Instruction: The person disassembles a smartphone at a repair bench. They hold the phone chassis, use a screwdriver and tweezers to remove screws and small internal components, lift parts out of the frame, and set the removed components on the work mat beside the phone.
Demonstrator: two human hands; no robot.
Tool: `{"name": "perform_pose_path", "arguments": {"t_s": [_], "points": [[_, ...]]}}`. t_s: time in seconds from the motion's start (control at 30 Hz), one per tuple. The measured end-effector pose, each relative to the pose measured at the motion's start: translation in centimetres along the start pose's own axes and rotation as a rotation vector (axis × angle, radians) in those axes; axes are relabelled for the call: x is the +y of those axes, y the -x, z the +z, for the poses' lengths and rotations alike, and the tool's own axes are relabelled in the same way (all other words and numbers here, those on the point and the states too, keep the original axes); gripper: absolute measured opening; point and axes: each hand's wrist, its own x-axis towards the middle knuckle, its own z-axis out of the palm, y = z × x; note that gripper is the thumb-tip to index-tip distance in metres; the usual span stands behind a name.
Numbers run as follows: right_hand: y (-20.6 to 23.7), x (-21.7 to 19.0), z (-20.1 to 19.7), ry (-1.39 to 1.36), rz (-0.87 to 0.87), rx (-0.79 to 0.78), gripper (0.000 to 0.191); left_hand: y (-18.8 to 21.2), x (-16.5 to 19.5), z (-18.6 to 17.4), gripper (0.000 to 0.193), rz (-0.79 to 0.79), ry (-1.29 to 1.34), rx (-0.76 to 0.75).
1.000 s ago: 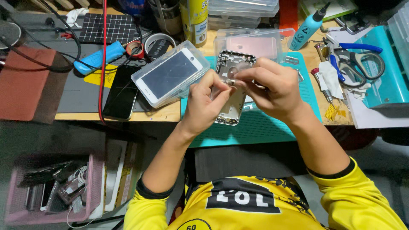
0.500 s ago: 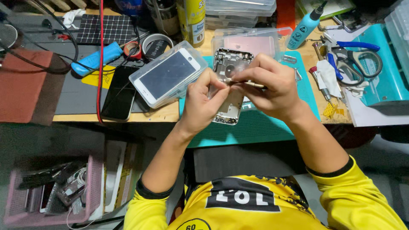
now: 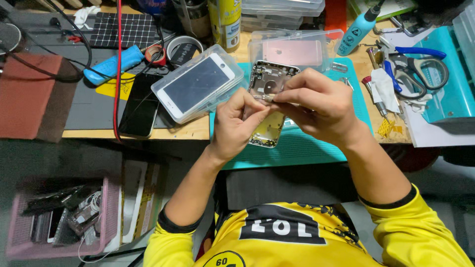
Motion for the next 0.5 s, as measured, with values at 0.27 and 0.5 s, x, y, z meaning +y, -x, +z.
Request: {"name": "perform_pose_path", "arguments": {"t_s": [0.27, 0.5], "points": [[-0.02, -0.01, -0.33, 0.000, -0.010, 0.007, 0.023, 0.08, -0.13, 0.17, 0.015, -0.048, 0.256, 0.016], [-0.04, 0.04, -0.44, -0.003, 0.003, 0.013, 0.022, 0.15, -0.45, 0.19, 0.016, -0.055, 0.253, 0.048]]}}
